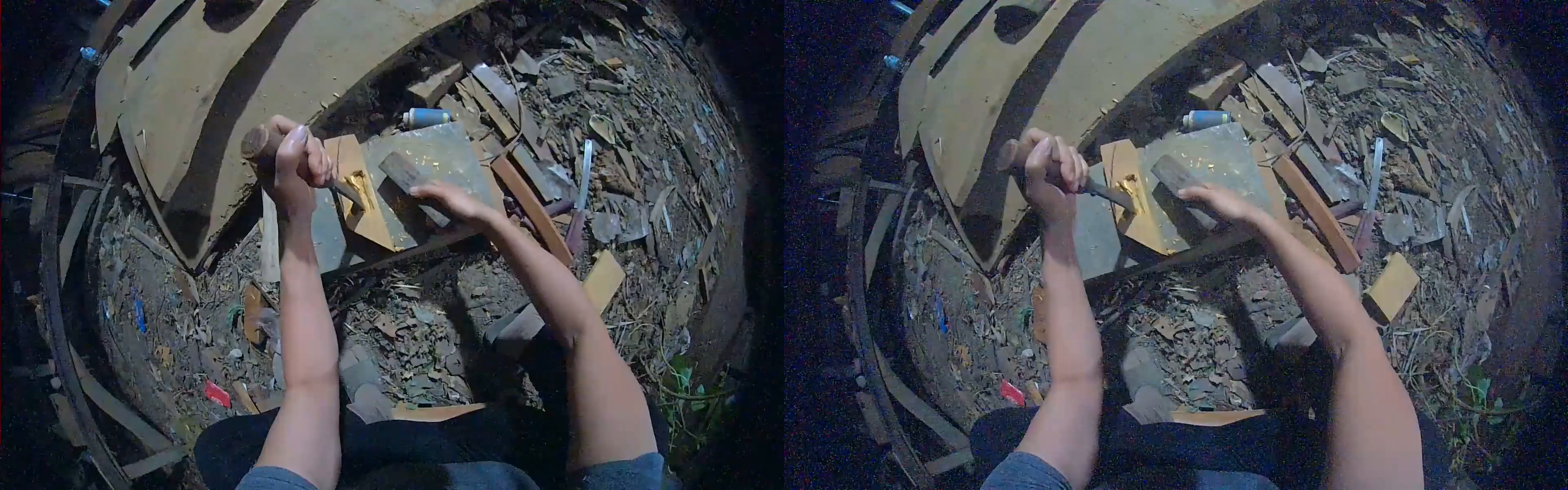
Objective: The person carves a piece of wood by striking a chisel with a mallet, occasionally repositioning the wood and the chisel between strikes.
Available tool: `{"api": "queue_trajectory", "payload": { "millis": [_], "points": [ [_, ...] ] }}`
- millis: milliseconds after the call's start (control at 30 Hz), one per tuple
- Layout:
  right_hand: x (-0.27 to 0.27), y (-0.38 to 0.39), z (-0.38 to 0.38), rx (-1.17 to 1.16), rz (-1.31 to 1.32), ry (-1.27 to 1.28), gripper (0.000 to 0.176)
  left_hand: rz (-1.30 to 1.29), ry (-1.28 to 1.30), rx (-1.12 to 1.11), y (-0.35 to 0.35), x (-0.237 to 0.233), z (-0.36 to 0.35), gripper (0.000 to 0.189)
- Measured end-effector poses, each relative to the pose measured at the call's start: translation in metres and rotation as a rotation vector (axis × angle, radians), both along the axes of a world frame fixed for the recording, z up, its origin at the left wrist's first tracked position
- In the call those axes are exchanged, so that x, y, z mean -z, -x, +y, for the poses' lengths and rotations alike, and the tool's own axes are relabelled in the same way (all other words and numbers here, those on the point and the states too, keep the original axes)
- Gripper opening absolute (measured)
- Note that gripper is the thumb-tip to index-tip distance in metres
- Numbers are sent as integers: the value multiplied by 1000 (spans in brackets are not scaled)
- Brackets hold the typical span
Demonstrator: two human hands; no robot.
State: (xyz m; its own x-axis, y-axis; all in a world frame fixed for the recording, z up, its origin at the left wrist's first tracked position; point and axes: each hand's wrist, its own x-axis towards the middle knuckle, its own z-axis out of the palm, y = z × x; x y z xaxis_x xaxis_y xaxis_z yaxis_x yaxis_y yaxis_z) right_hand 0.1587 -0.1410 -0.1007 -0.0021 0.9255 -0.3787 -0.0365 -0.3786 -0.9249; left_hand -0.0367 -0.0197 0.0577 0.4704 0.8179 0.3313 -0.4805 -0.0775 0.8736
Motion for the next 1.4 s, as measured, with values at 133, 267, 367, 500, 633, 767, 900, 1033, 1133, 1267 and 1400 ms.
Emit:
{"api": "queue_trajectory", "payload": {
  "millis": [133,267,367,500,633,767,900,1033,1133,1267,1400],
  "points": [
    [-10,1,-2,-3,-6,117,52,44,-45,-50,0,-10,-6,22],
    [18,-2,1,-8,13,-18,52,68,-11,8,3,-6,0,22],
    [-12,7,-3,40,-22,135,53,84,-39,39,0,-6,3,23],
    [-5,10,-3,47,32,76,60,319,-183,-12,-6,-12,-1,24],
    [-19,14,3,189,-384,71,58,338,-206,-26,-11,-15,-14,23],
    [-145,12,6,277,-226,-274,63,374,-201,-21,-7,-10,-17,22],
    [-259,41,-9,297,-428,-731,62,313,-202,-51,-5,0,-12,14],
    [-278,65,-20,29,-1264,-765,57,422,-932,-426,-9,66,34,19],
    [-280,70,-20,-66,-1425,-652,58,410,-928,-536,-6,59,33,19],
    [-305,70,-37,58,-1244,-797,57,403,-866,-659,-10,69,21,20],
    [-280,72,-24,-166,-1407,-617,60,398,-834,-812,-3,64,19,20]
  ]
}}
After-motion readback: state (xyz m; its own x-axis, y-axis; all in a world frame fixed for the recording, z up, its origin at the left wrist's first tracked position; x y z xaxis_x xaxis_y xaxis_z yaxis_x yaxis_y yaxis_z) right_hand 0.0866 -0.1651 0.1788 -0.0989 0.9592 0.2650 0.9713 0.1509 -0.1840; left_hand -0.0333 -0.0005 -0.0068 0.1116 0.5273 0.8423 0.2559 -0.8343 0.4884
